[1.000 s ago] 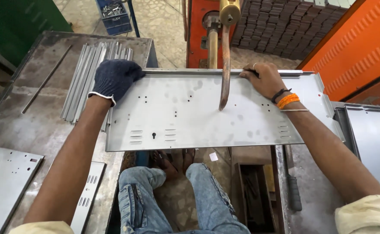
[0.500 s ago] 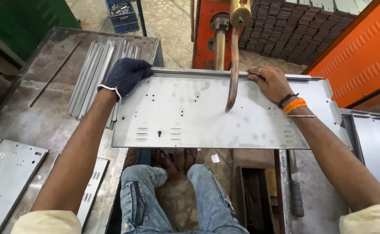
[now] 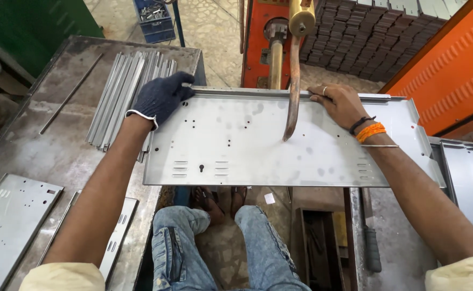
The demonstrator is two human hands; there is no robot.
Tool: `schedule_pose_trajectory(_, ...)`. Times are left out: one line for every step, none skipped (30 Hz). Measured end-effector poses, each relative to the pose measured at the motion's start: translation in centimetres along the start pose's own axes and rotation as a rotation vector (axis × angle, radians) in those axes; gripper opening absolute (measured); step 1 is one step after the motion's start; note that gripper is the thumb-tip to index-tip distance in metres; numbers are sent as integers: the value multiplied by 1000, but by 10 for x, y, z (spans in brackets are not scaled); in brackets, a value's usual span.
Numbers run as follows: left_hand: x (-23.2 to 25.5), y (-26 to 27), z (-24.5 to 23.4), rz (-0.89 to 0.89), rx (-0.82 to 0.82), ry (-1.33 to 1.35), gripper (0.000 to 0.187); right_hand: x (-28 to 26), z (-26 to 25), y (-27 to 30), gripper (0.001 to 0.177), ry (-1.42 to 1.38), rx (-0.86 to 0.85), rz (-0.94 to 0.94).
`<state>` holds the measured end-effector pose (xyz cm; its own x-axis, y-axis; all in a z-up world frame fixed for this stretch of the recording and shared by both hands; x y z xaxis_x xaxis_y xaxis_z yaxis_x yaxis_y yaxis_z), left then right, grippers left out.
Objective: Assembling metal panels by spot welding reinforcement strips onto them using a stationary spot welding machine.
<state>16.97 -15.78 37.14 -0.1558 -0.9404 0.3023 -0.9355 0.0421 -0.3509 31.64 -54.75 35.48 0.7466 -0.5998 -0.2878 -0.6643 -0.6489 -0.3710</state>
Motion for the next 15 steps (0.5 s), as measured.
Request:
schedule_pose_trajectory(0,0,0,-1,0,-1,30,1,1,0,31,-1,0,0)
schedule_pose_trajectory(3,-1,1,38,-31,-63,32,2,1,0,30,-5,8,-15)
schedule_pose_trajectory(6,-1,3,76,-62,-124,36,3,1,0,29,-9,16,-30)
schedule_pose_trajectory(0,-2,8,81,-62,-125,36,3,1,0,29,-8,19,-27)
schedule_pose_trajectory(4,-4,11,234,3,-122,38,4,2,0,29,1,17,-18)
schedule_pose_trajectory(8,-4,14,391,68,-118,41,5,2,0,29,12,17,-7)
schedule_pose_trajectory(12,-3,9,399,68,-118,41,4,2,0,29,14,22,-2)
schedule_pose_trajectory(16,-3,4,402,71,-52,36,6,3,0,29,-32,12,37)
schedule_pose_trajectory(20,-3,-2,405,73,14,30,7,4,0,29,-78,2,75)
schedule_pose_trajectory(14,-8,5,416,72,15,30,8,3,0,29,-75,10,83)
schedule_pose_trajectory(3,-16,18,328,-17,-72,25,6,1,0,28,-76,38,26)
schedule_pose_trajectory(-9,-21,29,235,-104,-160,21,2,0,-1,27,-78,64,-35)
schedule_pose_trajectory(-9,-23,30,243,-104,-161,21,3,-2,-1,27,-76,70,-30)
schedule_pose_trajectory(-10,-24,31,230,-98,-157,22,3,0,-1,26,-51,39,-12)
schedule_pose_trajectory(-12,-25,32,217,-93,-152,23,4,2,0,24,-26,8,5)
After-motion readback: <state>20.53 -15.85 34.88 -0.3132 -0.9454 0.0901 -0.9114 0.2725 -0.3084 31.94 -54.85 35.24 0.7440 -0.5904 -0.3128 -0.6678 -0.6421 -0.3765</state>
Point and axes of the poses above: each hand's wrist, its own y-axis away from the middle knuckle, its own z-axis out of the palm, x = y × z, the point moved 6 cm from there along -y, towards the middle knuckle, and after that the axes turned 7 degrees about z, right-handed, at the moved point
